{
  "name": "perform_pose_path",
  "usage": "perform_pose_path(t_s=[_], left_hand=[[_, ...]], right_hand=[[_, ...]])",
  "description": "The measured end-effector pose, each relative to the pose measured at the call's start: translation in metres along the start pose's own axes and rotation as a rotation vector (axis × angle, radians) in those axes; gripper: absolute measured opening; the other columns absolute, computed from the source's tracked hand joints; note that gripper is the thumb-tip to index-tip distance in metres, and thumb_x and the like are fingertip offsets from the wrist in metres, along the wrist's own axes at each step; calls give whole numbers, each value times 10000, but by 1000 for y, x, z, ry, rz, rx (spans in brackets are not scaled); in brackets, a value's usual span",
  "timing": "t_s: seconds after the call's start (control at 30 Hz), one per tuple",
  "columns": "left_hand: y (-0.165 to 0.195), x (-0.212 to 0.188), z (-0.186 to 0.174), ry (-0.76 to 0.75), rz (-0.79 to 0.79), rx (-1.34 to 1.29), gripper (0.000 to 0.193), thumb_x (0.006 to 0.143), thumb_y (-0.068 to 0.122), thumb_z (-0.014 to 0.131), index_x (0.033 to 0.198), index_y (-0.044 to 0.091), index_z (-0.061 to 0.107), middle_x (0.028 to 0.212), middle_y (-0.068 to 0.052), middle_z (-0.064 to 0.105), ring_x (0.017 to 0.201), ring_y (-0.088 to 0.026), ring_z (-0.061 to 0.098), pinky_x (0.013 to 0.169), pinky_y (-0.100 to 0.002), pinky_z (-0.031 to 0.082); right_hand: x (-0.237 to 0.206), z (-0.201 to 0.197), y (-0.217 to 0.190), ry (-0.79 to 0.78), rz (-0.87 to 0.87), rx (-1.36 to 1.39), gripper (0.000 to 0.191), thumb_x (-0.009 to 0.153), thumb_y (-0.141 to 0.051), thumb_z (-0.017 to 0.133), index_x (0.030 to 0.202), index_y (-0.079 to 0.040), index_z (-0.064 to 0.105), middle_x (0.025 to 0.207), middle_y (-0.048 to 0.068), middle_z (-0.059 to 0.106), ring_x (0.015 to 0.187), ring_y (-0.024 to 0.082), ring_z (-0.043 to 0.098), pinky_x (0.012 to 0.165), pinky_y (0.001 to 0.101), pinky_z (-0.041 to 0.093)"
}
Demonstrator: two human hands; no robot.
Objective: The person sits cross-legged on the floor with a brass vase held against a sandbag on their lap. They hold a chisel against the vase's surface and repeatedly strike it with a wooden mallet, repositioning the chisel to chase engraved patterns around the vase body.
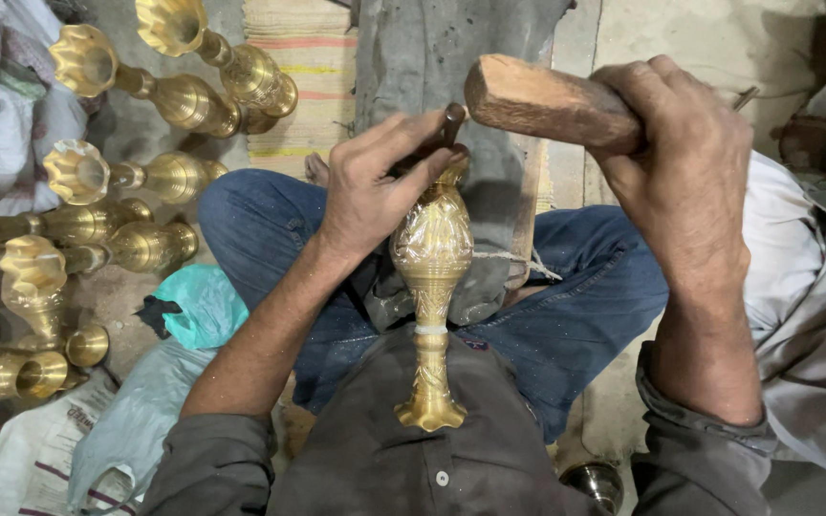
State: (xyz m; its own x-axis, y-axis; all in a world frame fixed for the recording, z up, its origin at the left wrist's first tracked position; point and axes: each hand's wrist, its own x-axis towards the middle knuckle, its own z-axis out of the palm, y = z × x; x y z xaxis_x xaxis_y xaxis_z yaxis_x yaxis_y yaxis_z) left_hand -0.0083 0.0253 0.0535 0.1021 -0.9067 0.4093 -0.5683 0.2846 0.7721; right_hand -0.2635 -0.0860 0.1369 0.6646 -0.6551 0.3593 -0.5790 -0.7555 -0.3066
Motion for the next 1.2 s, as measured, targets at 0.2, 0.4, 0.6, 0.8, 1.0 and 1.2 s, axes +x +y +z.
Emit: perform_pose_path(t_s=[0.2,0.4,0.6,0.8,1.0,1.2], left_hand=[[1,0,2,29,27,1,372,1005,112,789,1344,30,661,1048,-74,746,934,-154,763,774,-298,634],[6,3,1,-6,-48,-8,375,978,100,799,1321,10,676,930,-69,718,831,-151,733,688,-292,593],[7,4,1,12,19,2,361,1016,111,792,1340,24,658,994,-50,715,926,-127,753,764,-269,633],[4,4,1,-6,-17,-15,373,991,94,790,1339,21,678,943,-55,710,841,-133,719,701,-286,590],[6,5,-1,0,-29,-51,375,994,122,804,1331,22,671,942,-56,703,861,-131,739,702,-278,594],[10,8,-4,-36,-66,-28,380,976,114,801,1324,16,684,905,-65,700,800,-146,719,669,-297,564]], right_hand=[[8,-5,2,37,-145,-282,206,916,-88,779,1082,-57,662,927,65,649,872,249,646,828,382,463],[19,-6,11,110,-114,-62,173,941,-84,758,1074,-57,652,957,62,660,891,249,640,825,386,468],[20,-2,9,50,-155,-148,242,955,-157,829,1033,-51,626,886,66,678,840,233,679,763,425,519],[19,-5,5,-54,-91,-108,285,865,-70,837,1048,-23,623,844,156,648,808,360,654,724,469,524],[20,-3,-2,-13,-27,196,190,974,-52,735,1073,-17,577,896,99,660,864,243,698,784,418,541],[21,-3,-7,-21,-4,94,254,948,-41,779,1051,9,553,849,131,638,823,282,682,718,416,519]])
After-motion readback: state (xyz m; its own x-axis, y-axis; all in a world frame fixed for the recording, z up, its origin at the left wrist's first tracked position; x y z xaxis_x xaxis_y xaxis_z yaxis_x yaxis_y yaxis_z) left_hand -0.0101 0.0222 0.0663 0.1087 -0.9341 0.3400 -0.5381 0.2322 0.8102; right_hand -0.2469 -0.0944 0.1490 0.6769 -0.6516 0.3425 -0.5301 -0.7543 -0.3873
